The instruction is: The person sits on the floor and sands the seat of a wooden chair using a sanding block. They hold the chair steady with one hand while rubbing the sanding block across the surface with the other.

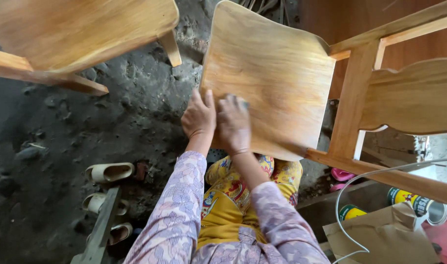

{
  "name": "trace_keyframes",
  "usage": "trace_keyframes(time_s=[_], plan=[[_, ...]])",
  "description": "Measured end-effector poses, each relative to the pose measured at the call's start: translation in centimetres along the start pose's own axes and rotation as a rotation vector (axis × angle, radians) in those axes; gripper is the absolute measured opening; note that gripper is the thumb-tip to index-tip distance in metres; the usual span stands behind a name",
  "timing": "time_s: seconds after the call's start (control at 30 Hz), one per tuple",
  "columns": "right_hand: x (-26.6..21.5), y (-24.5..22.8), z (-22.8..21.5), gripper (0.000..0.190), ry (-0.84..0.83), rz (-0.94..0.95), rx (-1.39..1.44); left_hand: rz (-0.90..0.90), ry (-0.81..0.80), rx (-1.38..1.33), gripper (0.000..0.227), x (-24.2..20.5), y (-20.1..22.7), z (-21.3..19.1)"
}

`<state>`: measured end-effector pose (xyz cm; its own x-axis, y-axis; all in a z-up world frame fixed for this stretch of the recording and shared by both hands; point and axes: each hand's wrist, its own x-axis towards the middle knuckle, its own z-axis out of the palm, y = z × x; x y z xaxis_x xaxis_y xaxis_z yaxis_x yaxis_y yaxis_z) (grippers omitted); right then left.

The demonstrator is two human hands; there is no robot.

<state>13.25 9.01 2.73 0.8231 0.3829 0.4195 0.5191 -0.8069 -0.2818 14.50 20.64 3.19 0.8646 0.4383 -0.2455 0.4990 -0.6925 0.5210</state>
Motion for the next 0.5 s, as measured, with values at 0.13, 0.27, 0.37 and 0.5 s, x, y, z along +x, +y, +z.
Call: trace_keyframes(time_s=[0.13, 0.27, 0.37, 0.5], plan=[[-3.9, 2.0, 1.6, 0.043, 0.166, 0.130, 0.025, -0.145, -0.069, 0.024, 0.064, 1.4, -0.6, 1.1], [-8.3, 10.8, -2.5, 0.040, 0.120, 0.212, 0.058, -0.180, -0.039, 0.006, 0.064, 1.5, -0.2, 1.0], [-13.2, 17.9, -5.3, 0.033, 0.160, 0.484, -0.028, -0.181, -0.044, -0.008, 0.063, 1.3, 0.4, -0.2], [-16.9, 22.5, -2.5, 0.031, 0.314, 0.690, -0.243, -0.157, -0.029, 0.006, 0.061, 1.3, 0.2, -0.1]])
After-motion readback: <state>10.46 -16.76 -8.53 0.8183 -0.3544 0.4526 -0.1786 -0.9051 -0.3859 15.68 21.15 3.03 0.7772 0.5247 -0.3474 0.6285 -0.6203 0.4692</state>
